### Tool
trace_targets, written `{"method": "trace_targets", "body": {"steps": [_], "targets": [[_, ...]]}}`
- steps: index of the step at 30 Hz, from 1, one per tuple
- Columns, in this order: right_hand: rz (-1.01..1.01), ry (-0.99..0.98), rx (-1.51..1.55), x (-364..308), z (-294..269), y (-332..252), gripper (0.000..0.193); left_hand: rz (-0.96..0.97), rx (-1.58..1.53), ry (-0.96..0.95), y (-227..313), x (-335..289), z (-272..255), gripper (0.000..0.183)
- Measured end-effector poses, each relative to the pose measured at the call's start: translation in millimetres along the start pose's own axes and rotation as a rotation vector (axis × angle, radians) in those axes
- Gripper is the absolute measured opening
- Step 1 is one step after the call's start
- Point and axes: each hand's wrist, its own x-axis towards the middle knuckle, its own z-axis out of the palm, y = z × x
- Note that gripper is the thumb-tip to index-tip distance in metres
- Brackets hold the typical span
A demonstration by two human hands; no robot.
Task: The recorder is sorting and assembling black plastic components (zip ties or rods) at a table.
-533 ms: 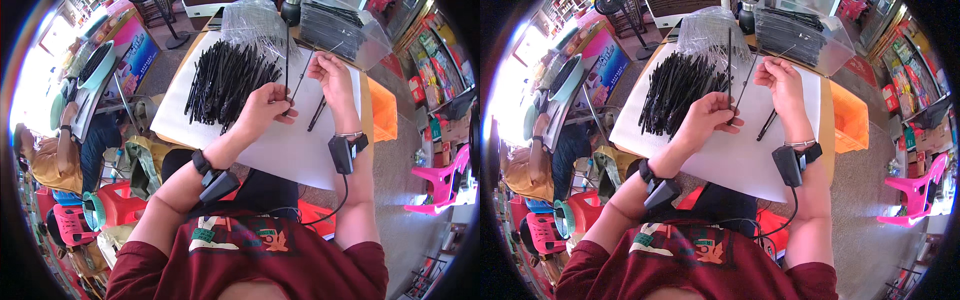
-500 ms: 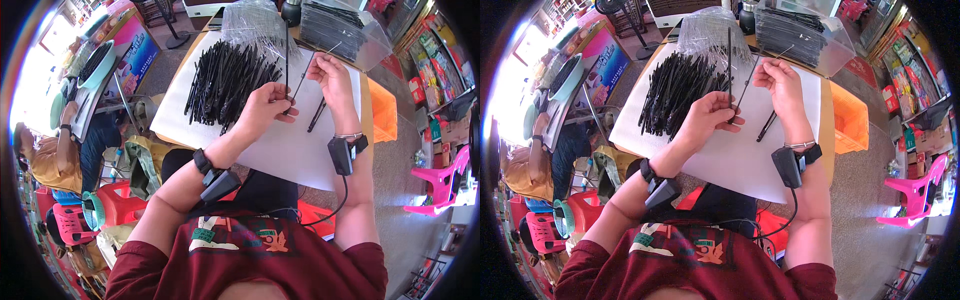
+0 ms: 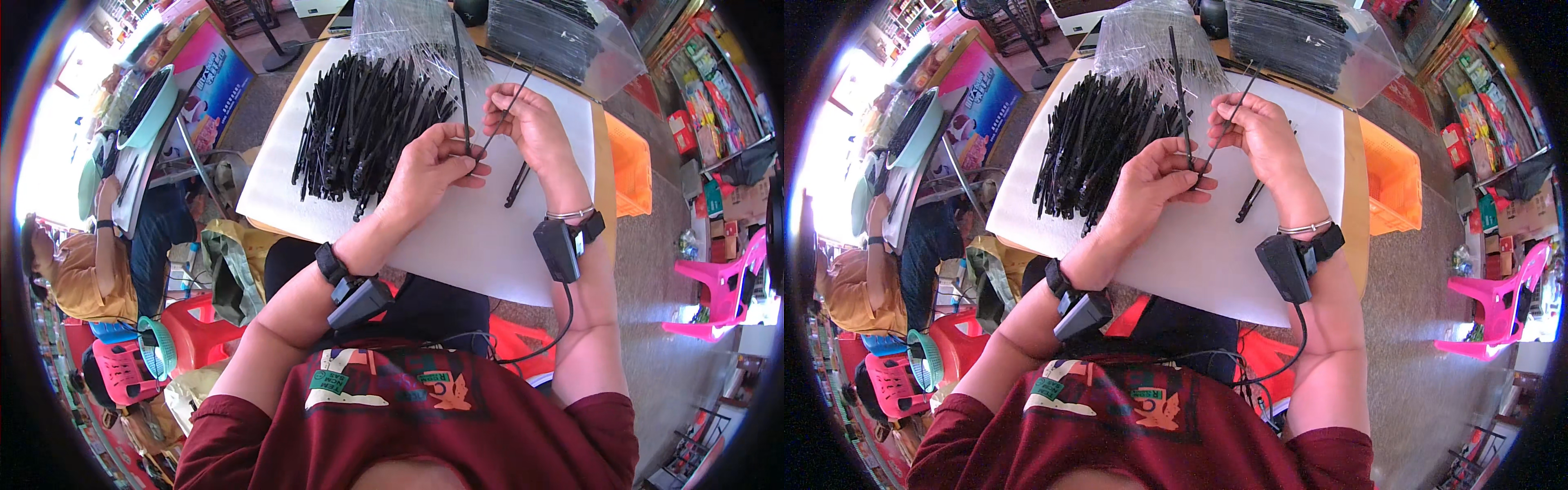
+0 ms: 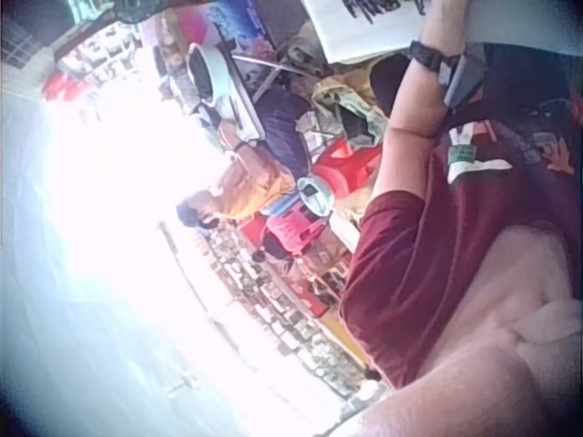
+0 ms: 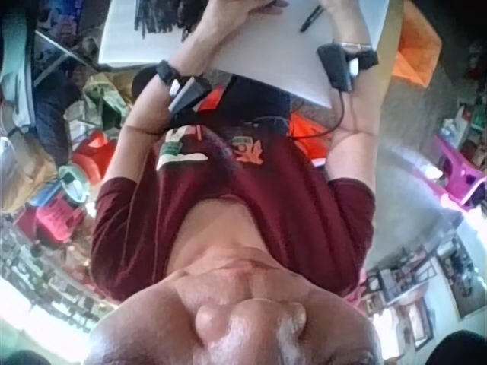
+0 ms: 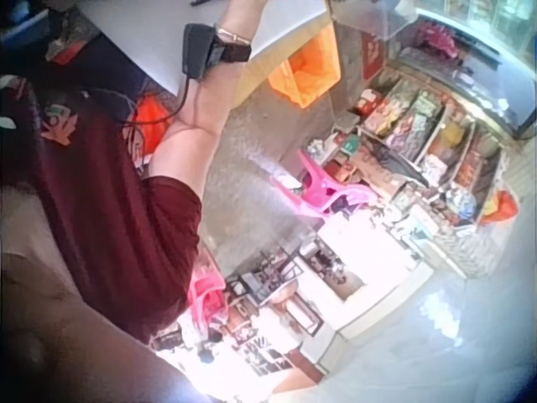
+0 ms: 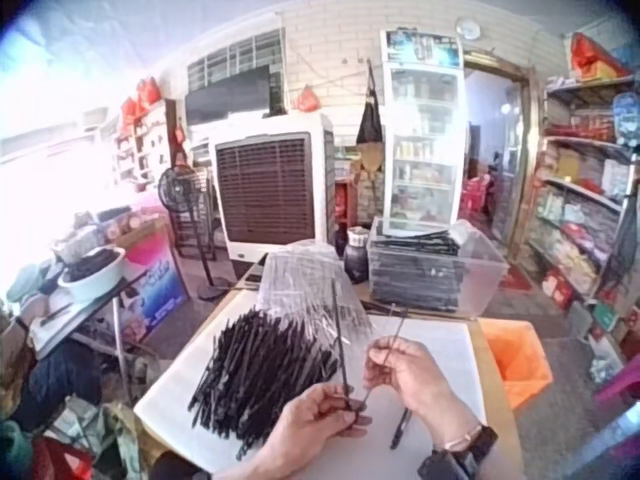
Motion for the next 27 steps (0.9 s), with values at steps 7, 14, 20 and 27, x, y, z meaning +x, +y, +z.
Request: {"method": "trace_targets", "body": {"steps": [7, 14, 20, 27], "targets": [[0.002, 0.012, -0.029, -1.0, 1.9, -1.4, 0.019, 0.025, -0.020, 0.015, 2.2, -0.4, 0.0, 0.032], [0.047, 0.019, -0.075, -2.0, 2.4, 0.1, 0.022, 0.032, 0.038, -0.009, 0.8, -0.2, -0.1, 0.033], [0.080, 0.003, -0.075, -1.2, -0.2, 1.9, 0.023, 0.029, 0.023, -0.030, 0.8, -0.1, -0.3, 0.033], [0.098, -0.022, -0.010, -1.4, -3.1, 1.6, 0.024, 0.034, 0.007, -0.026, 2.0, -1.6, 1.8, 0.033]]}}
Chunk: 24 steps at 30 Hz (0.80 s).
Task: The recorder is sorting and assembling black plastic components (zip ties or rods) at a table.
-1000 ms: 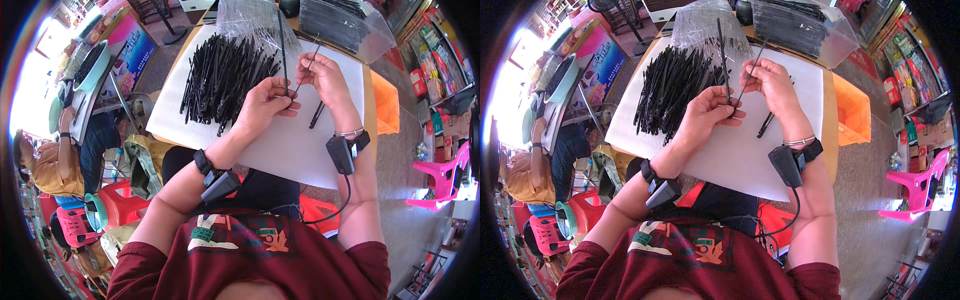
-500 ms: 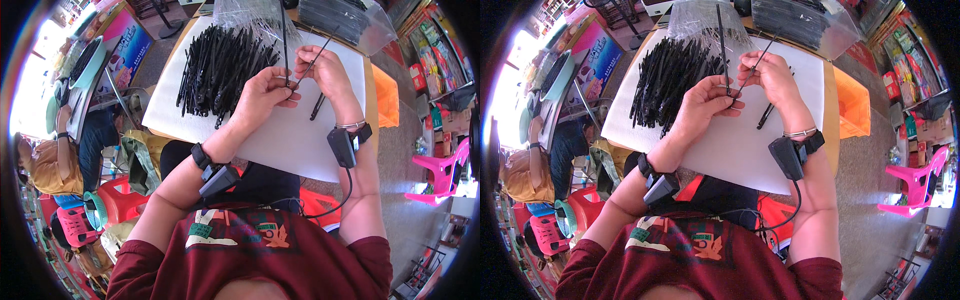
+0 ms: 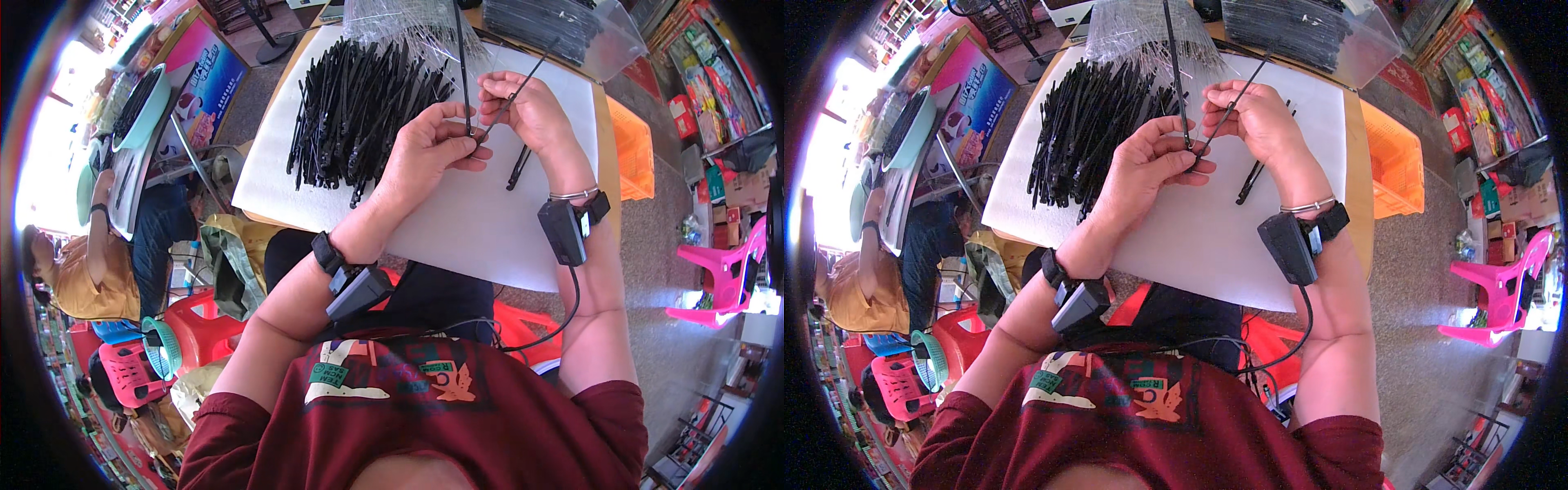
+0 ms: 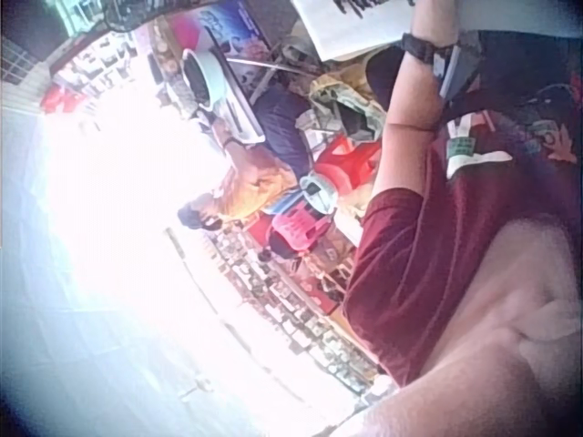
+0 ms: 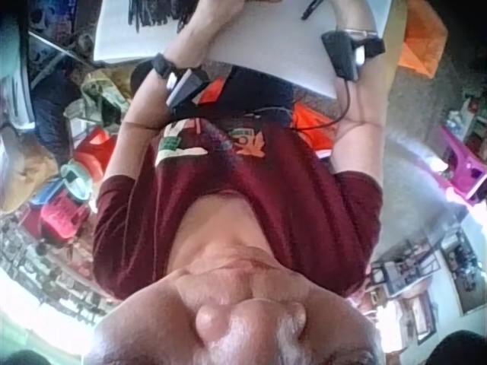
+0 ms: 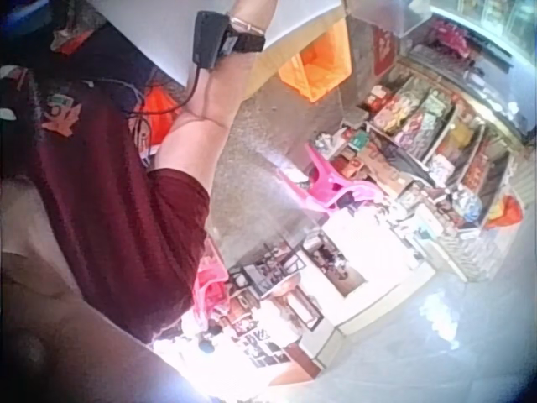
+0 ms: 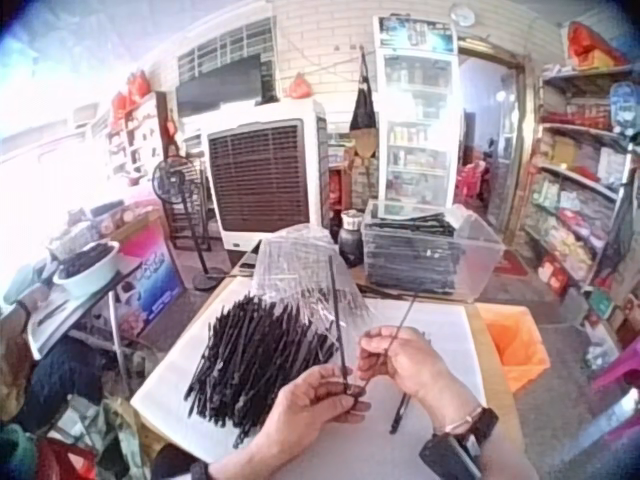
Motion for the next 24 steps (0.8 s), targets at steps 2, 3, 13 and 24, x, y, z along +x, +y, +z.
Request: {"method": "trace_targets", "body": {"steps": [2, 3, 13, 24], "targets": [[0.008, 0.005, -0.003, 0.7, 0.6, 0.9, 0.024, -0.001, 0.015, 0.018, -0.3, -0.6, -0.3, 0.034], [0.010, -0.002, -0.002, 1.6, 0.7, 1.6, 0.024, -0.002, 0.015, 0.019, -0.3, -0.8, -0.7, 0.034], [0.099, 0.001, -0.057, 2.6, -4.4, 5.5, 0.022, 0.011, 0.077, -0.049, 0.0, 0.7, 0.4, 0.034], [-0.031, -0.017, -0.065, -6.3, 4.5, -10.1, 0.022, 0.025, 0.084, -0.024, 1.1, 2.0, -0.9, 0.012]]}}
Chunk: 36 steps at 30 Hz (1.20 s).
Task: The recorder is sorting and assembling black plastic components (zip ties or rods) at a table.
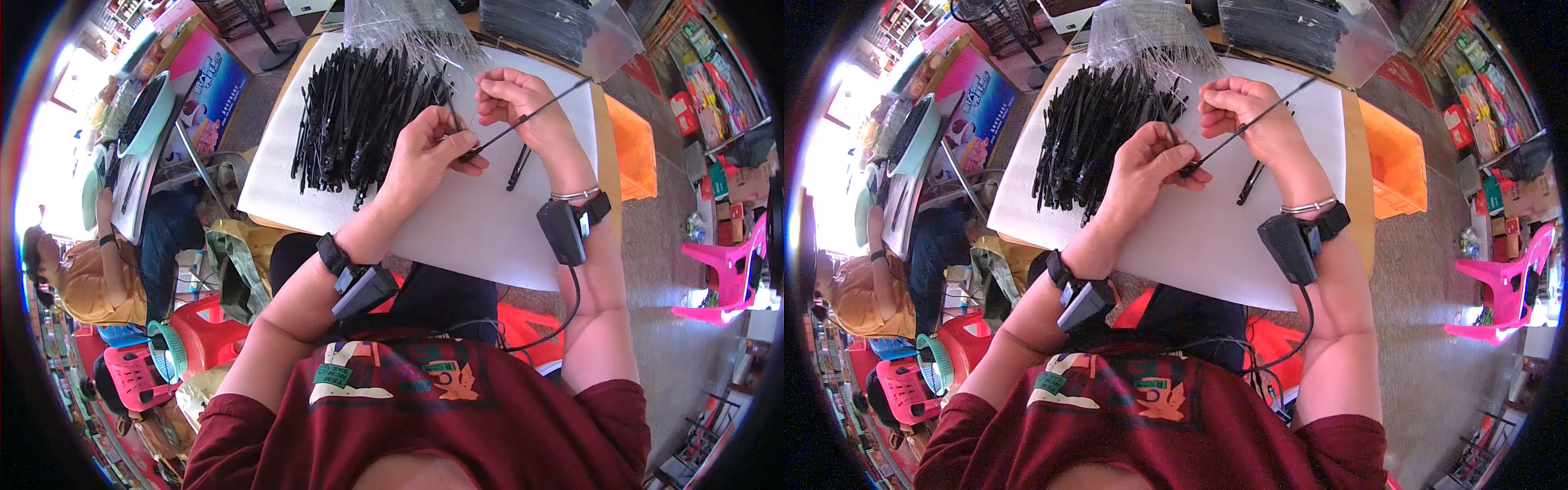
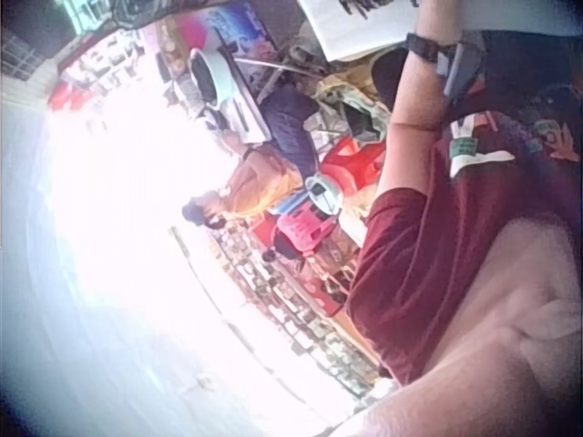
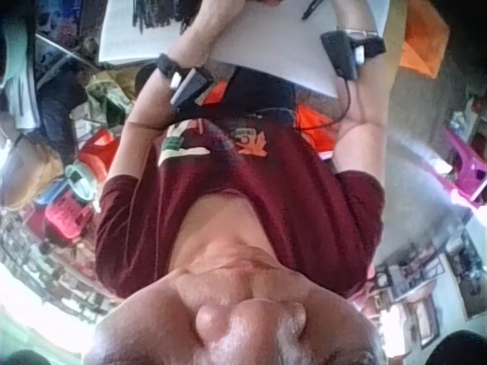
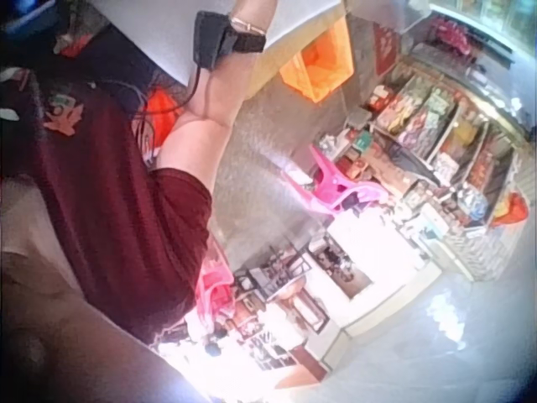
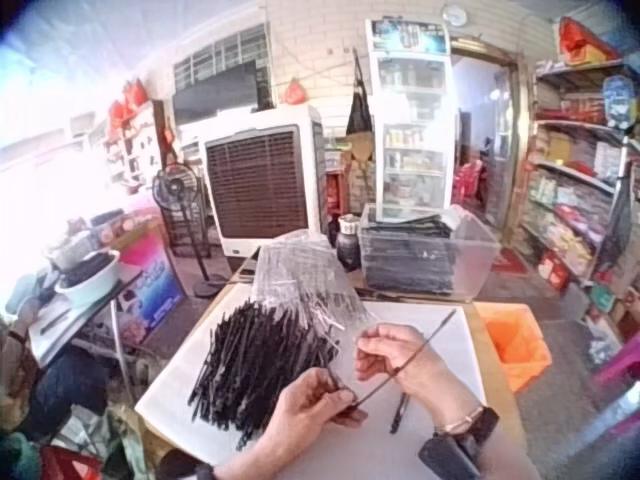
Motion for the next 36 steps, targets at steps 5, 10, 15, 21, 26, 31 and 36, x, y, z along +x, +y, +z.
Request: {"method": "trace_targets", "body": {"steps": [5, 10, 15, 21, 26, 31, 36], "targets": [[-0.106, -0.290, -0.204, -11.2, -10.3, -18.5, 0.035, 0.136, -0.120, 0.200, 1.7, -2.2, 0.7, 0.010], [-0.147, -0.312, -0.164, -24.7, 10.3, -27.7, 0.030, 0.177, -0.116, 0.235, -1.2, -2.1, 6.7, 0.010], [-0.046, -0.328, -0.188, -17.6, 10.9, -18.6, 0.016, 0.119, 0.012, 0.145, 1.6, -2.4, 3.6, 0.005], [-0.053, -0.284, -0.247, -18.0, 8.1, -19.2, 0.018, 0.070, 0.054, 0.179, -0.1, -4.1, 7.8, 0.011], [-0.065, -0.288, -0.219, -18.7, 9.5, -22.6, 0.017, 0.157, 0.117, 0.159, -7.3, -1.1, -0.3, 0.012], [-0.091, -0.277, -0.228, -17.8, 6.6, -21.8, 0.016, 0.119, 0.156, 0.168, -5.2, -1.5, 3.2, 0.010], [-0.105, -0.230, -0.169, -16.5, 5.8, -19.9, 0.015, 0.199, 0.164, 0.189, -6.5, -2.8, 4.6, 0.010]]}}
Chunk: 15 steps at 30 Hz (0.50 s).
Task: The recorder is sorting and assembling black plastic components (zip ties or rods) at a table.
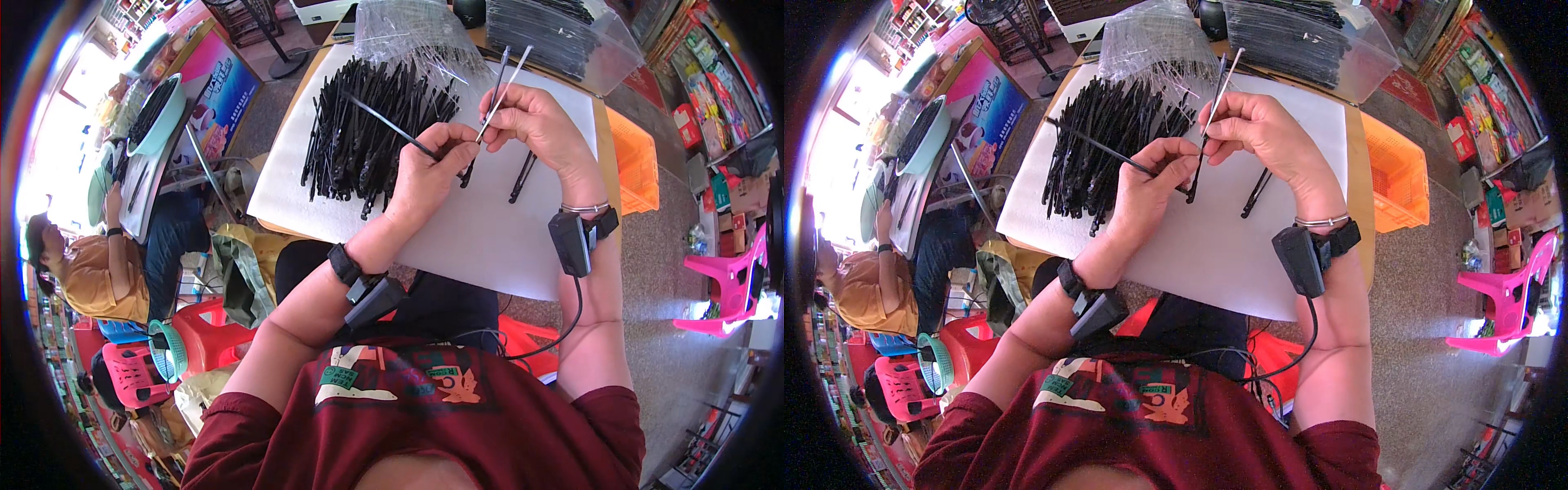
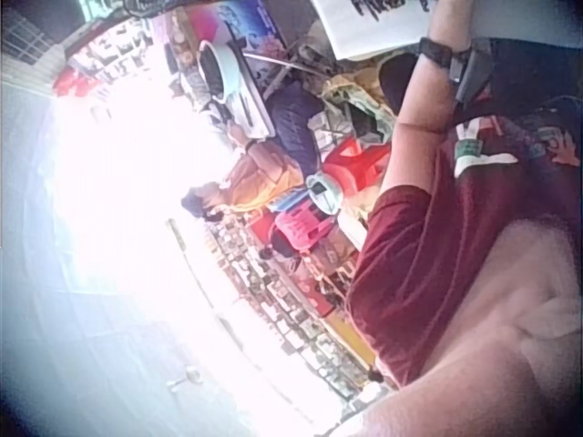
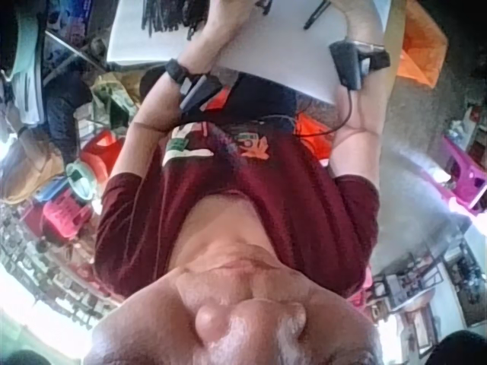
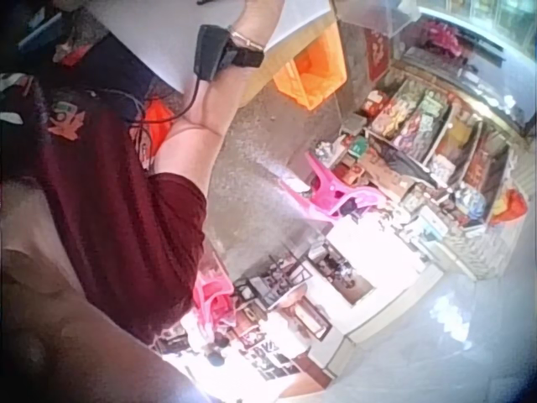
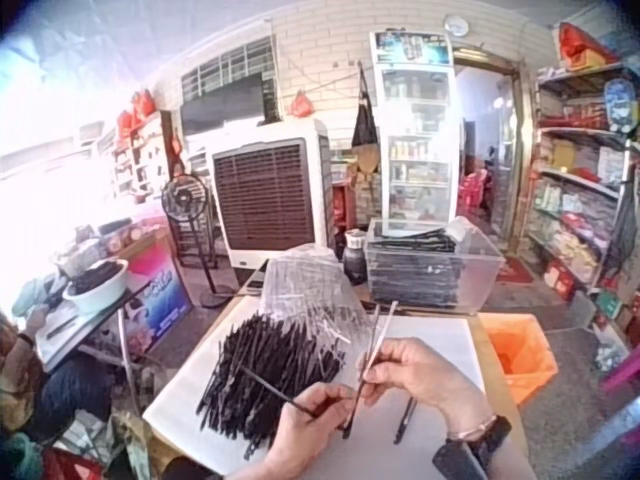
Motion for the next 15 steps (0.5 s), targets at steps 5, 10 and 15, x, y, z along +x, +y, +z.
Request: {"method": "trace_targets", "body": {"steps": [5, 10, 15], "targets": [[0.001, -0.019, -0.020, -0.5, -0.2, 0.5, 0.016, -0.009, 0.060, -0.001, -5.3, 1.3, -1.1, 0.013], [-0.005, -0.019, -0.061, -0.5, 2.7, -0.5, 0.016, -0.006, 0.101, 0.045, -2.4, -0.4, 0.3, 0.021], [-0.071, 0.034, -0.181, 4.0, 11.8, 1.5, 0.016, -0.070, 0.096, 0.057, 1.9, -0.3, 2.8, 0.025]]}}
